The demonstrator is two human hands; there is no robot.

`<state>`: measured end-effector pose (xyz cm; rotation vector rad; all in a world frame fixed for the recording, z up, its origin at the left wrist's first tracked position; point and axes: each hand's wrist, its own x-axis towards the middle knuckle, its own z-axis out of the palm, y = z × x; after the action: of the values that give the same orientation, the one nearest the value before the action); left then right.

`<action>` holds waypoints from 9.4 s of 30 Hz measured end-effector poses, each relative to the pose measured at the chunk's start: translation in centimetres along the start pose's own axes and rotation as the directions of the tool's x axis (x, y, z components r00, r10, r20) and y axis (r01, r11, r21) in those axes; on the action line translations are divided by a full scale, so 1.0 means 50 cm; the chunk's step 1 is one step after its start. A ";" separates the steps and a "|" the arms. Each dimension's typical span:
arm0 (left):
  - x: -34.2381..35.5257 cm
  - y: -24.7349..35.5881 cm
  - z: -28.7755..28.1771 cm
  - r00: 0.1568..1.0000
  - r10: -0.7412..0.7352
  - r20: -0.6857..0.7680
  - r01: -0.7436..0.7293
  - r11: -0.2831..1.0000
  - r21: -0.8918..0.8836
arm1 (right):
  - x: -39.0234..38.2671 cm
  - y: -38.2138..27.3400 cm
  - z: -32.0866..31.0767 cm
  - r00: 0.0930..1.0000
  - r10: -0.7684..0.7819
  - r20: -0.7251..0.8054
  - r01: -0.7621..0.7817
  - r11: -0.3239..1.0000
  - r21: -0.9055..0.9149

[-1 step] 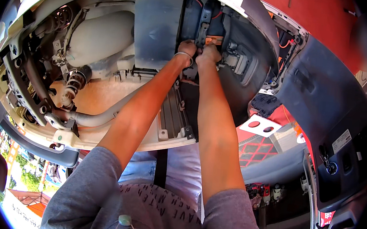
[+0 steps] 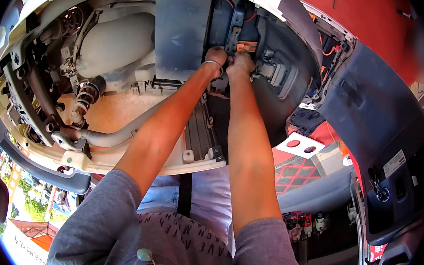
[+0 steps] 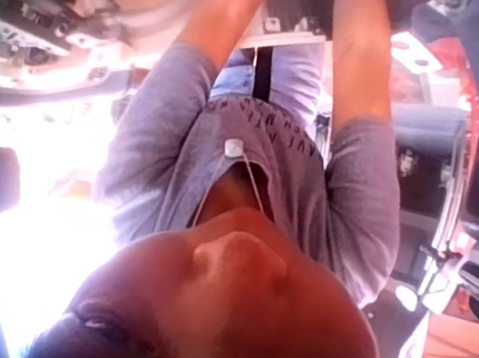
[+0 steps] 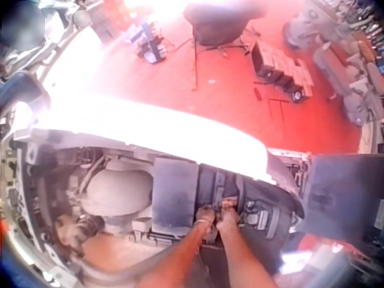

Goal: The person works on the internal components of a white electric scooter with the seat removed. They use a screwdriver to tighten screws on the battery casing and manipulate orange high-voltage cables and connectors within the chassis. The person also handles a black plastic cover and adjusts wiring near the scooter's frame.

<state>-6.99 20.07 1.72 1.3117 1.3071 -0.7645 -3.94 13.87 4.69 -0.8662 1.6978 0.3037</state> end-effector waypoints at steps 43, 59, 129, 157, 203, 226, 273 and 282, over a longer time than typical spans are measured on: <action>-0.056 0.033 0.014 0.974 0.163 -0.157 -0.131 0.971 0.198 | 0.028 -0.029 0.011 0.941 -0.328 0.081 0.290 0.661 -0.692; -0.039 0.010 0.018 0.952 0.254 -0.173 -0.226 0.960 0.163 | 0.017 -0.066 0.030 0.997 0.070 0.019 -0.046 0.813 -0.580; 0.013 0.108 -0.028 0.196 0.621 0.759 -0.911 -0.170 0.375 | 0.032 0.004 -0.001 0.999 -0.044 -0.024 0.043 0.998 -0.036; 0.004 0.193 -0.080 0.167 0.395 0.903 -0.897 -0.320 0.306 | 0.043 -0.005 -0.028 0.976 0.094 0.198 -0.059 0.982 -0.177; -0.010 0.169 -0.028 0.034 0.518 0.855 -0.797 -0.502 0.336 | 0.156 0.020 -0.035 0.989 -0.048 0.143 0.103 0.909 -0.404; -0.035 0.126 -0.057 0.111 0.709 0.697 -0.723 -0.423 0.545 | 0.029 -0.005 0.013 1.000 -0.024 0.017 0.029 0.889 -0.456; -0.781 -0.289 -1.755 0.767 0.577 -0.280 -0.537 0.339 -0.773 | -1.471 0.544 0.220 -0.572 -0.611 0.548 0.798 -0.569 0.198; -0.600 0.145 -1.975 0.787 0.602 -0.135 -0.457 0.423 -0.783 | -1.516 0.537 0.289 -0.288 -0.593 0.752 0.916 -0.400 0.035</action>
<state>-29.25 107.19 52.87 0.7933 0.8079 0.1973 -5.67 70.55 63.49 -2.2379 -0.2654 -0.1007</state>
